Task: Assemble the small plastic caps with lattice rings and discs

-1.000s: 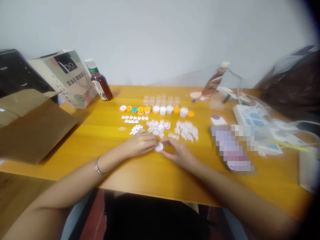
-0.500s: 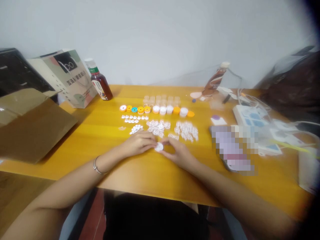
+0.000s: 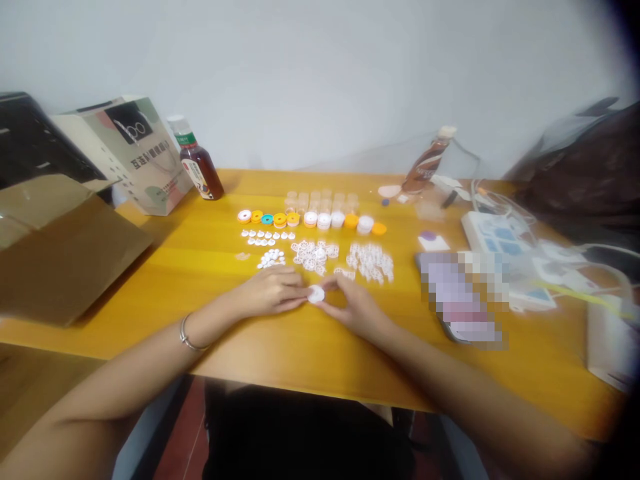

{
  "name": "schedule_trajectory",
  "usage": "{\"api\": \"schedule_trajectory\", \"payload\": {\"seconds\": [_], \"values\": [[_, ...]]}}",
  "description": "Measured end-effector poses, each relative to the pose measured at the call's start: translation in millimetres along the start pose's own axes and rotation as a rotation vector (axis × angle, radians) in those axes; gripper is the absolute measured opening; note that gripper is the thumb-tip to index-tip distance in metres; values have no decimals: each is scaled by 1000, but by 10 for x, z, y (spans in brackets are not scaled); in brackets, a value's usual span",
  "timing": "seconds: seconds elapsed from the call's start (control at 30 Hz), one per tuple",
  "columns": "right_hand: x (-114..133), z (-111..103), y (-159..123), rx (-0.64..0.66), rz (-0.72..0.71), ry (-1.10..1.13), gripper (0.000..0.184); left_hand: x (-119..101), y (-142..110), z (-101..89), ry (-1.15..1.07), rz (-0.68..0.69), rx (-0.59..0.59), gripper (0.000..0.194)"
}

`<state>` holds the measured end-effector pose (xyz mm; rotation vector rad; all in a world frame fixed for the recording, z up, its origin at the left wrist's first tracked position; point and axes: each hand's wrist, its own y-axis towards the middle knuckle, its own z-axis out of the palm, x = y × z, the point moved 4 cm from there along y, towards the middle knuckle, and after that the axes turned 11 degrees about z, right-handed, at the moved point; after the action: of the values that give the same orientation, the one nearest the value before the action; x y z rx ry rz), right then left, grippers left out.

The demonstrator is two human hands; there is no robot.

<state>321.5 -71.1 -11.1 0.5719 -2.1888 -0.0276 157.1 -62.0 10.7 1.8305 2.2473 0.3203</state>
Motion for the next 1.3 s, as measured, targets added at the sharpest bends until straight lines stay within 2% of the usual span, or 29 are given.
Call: {"api": "schedule_trajectory", "payload": {"seconds": [0.27, 0.4, 0.47, 0.57, 0.63, 0.73, 0.97, 1.3], "values": [[7, 8, -13, -26, -13, -37, 16, -54, 23, -6, 6, -26, 34, 28], [10, 7, -7, -38, -14, -32, 18, -24, 5, -17, -53, -37, -14, 28], [5, 2, -5, -37, -4, -25, 20, 63, -47, -91, -65, -84, -73, 27], [-7, -6, -5, -37, 13, -8, 24, 292, -213, -266, -21, -245, -157, 23], [-9, -12, -7, -39, 16, 1, 27, 452, -351, -371, 8, -349, -164, 22], [1, -18, -11, -38, 10, 0, 32, 610, -505, -439, -6, -433, -125, 20], [25, 2, -18, 21, -46, -23, 36, 645, -505, -328, -75, -417, -66, 20], [48, 5, -29, 72, -64, -27, 37, 674, -504, -299, -87, -437, -44, 17]]}}
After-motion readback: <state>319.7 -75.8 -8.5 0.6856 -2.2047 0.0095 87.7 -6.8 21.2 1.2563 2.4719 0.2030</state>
